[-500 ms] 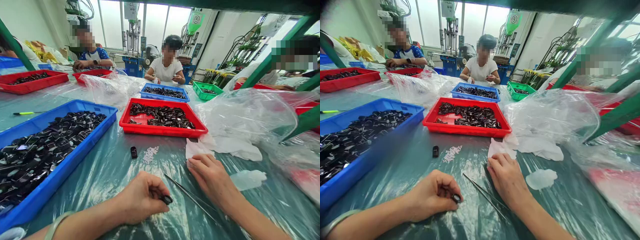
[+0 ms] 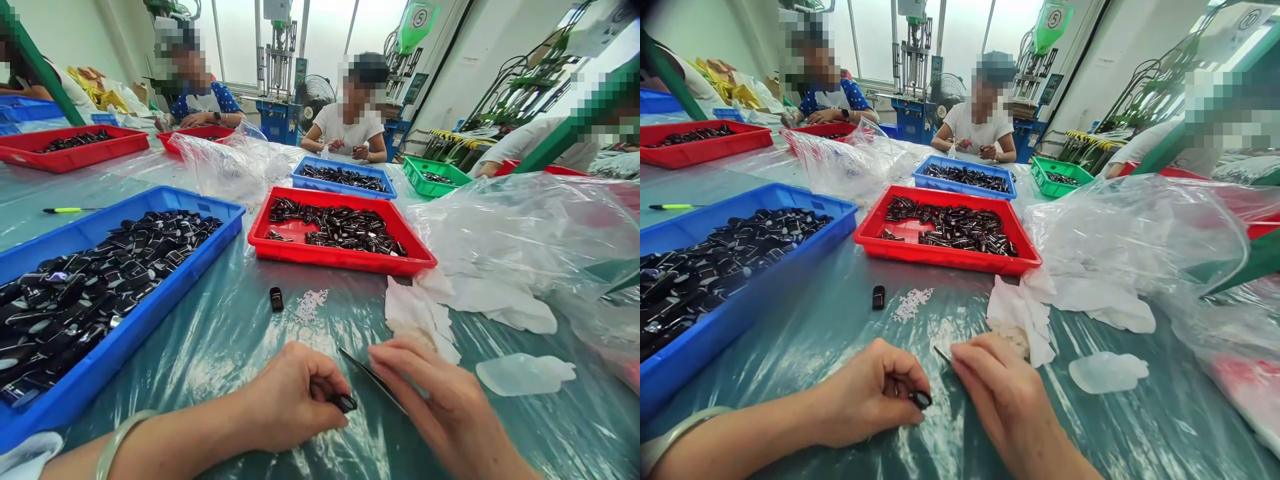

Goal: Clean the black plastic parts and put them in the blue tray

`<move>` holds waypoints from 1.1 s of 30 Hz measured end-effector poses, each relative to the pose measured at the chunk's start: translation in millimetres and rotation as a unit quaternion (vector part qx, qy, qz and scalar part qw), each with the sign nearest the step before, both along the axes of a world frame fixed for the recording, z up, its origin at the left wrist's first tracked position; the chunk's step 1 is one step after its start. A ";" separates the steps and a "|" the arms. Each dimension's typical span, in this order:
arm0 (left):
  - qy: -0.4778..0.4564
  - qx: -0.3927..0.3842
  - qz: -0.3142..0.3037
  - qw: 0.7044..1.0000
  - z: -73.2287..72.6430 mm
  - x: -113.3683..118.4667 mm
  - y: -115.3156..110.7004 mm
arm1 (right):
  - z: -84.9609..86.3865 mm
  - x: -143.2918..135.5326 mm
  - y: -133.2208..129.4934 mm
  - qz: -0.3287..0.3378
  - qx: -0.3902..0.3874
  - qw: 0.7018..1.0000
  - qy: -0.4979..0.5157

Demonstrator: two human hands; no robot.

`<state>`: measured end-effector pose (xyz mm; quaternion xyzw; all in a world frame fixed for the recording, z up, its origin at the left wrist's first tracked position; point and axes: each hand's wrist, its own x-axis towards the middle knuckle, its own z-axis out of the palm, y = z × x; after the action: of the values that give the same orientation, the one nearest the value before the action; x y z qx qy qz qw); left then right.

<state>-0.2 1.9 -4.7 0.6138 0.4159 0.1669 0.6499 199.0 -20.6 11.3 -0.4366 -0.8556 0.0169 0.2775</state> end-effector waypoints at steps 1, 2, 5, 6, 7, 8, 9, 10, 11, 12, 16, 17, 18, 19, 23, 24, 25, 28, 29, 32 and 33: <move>-0.007 0.002 -0.001 1.000 -0.7 0.1 0.2 | 2.4 -5.0 -4.8 0.023 -0.038 0.998 0.037; -0.012 0.004 -0.001 1.000 -1.3 0.2 0.2 | 3.7 -9.5 -9.0 0.039 -0.069 0.994 0.074; -0.029 0.002 -0.010 1.000 -1.8 0.2 0.2 | 1.4 -18.9 -17.1 0.046 -0.106 0.984 0.138; -0.033 0.001 -0.011 0.999 -1.6 0.1 0.2 | -0.5 -20.5 -18.5 0.048 -0.106 0.982 0.148; -0.035 0.001 -0.012 0.999 -1.3 0.1 0.1 | -2.5 -21.5 -19.5 0.055 -0.106 0.981 0.151; -0.037 0.002 -0.012 0.999 -0.9 0.1 0.1 | -4.1 -21.9 -20.1 0.068 -0.102 0.981 0.151; -0.038 0.004 -0.011 0.999 -0.4 0.1 0.0 | -5.4 -21.9 -20.6 0.080 -0.096 0.981 0.146; -0.037 0.007 -0.009 0.999 0.1 0.2 -0.1 | -6.0 -21.6 -21.0 0.090 -0.086 0.982 0.140; -0.035 0.008 -0.007 0.999 0.5 0.4 -0.3 | -6.1 -21.2 -21.5 0.094 -0.079 0.983 0.133; -0.034 0.008 -0.005 0.999 0.9 0.6 -0.6 | -5.8 -20.7 -22.0 0.096 -0.074 0.985 0.126; -0.035 0.004 -0.002 0.999 1.5 1.3 -1.9 | -2.7 -19.6 -23.2 0.101 -0.063 0.986 0.117; -0.035 0.005 -0.002 0.999 1.4 1.4 -2.0 | -2.2 -19.7 -22.9 0.103 -0.059 0.986 0.115; -0.035 0.008 -0.002 0.999 1.4 1.3 -2.0 | -1.9 -20.0 -22.4 0.107 -0.051 0.987 0.111; -0.033 0.010 -0.002 0.999 1.3 1.2 -1.8 | -2.1 -20.5 -21.6 0.109 -0.045 0.987 0.106; -0.030 0.015 -0.001 0.999 1.6 0.8 -1.1 | -4.5 -22.3 -18.8 0.116 -0.033 0.988 0.094; -0.031 0.016 0.000 0.999 1.7 0.7 -0.9 | -5.0 -22.5 -18.7 0.116 -0.037 0.988 0.093; -0.031 0.017 0.000 0.999 1.7 0.8 -0.9 | -5.3 -22.4 -18.9 0.114 -0.044 0.988 0.094; -0.039 0.014 -0.002 0.999 1.6 1.3 -0.9 | -5.6 -21.6 -21.2 0.113 -0.056 0.987 0.101; -0.041 0.012 -0.002 0.999 1.6 1.5 -0.9 | -5.7 -21.2 -22.3 0.112 -0.060 0.986 0.105; -0.045 0.005 -0.003 0.999 1.5 1.4 -0.6 | -7.1 -20.6 -24.8 0.104 -0.085 0.985 0.110; -0.045 0.002 -0.002 0.999 1.5 1.2 -0.5 | -7.9 -20.5 -25.3 0.101 -0.091 0.984 0.112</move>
<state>1.0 1.4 -3.1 0.6075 0.3846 0.1941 0.6673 178.5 -45.9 3.4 -0.3672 -0.8537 0.1712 0.3273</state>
